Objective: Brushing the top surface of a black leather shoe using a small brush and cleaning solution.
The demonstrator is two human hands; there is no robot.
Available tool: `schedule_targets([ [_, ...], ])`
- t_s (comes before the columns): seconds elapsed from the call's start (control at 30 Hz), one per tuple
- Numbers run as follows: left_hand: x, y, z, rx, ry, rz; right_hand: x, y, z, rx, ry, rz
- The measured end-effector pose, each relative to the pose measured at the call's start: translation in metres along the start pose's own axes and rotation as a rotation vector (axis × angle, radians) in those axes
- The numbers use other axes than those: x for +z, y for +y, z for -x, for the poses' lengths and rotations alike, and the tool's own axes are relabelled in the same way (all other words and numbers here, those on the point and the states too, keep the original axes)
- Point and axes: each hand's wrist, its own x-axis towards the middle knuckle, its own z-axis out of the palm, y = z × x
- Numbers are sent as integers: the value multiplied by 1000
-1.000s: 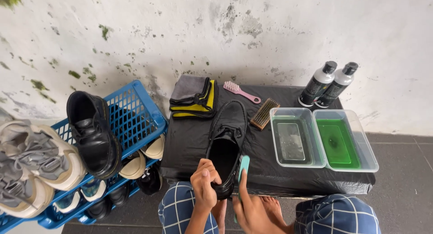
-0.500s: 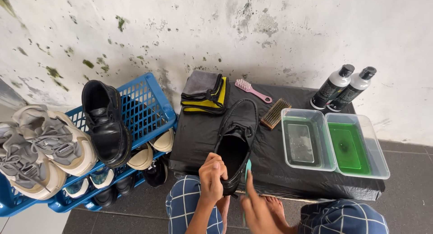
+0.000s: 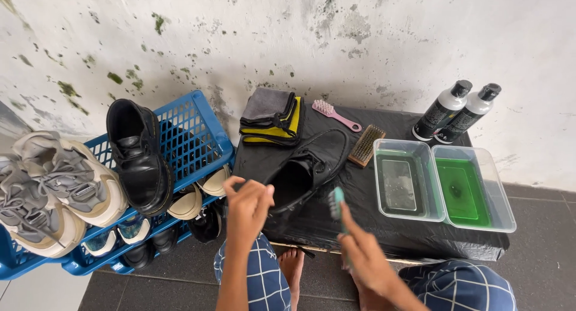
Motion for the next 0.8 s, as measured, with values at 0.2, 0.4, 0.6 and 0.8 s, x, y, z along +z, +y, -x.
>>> schedule_targets([
  [0.2,-25,-2,-37,-236,-84,-264,-52,-50,-10,38,-52,209],
  [0.4,33,26,-39,-277,-308,-211,-83,-50,-63,18,159,546],
  [0.6,-1,61,-83,-608,-841,-58,-68,-42,-86,49,107,509],
  [0.8,43,-16,-83,-655,-944,41,-60,-68,-94,9,296,984],
])
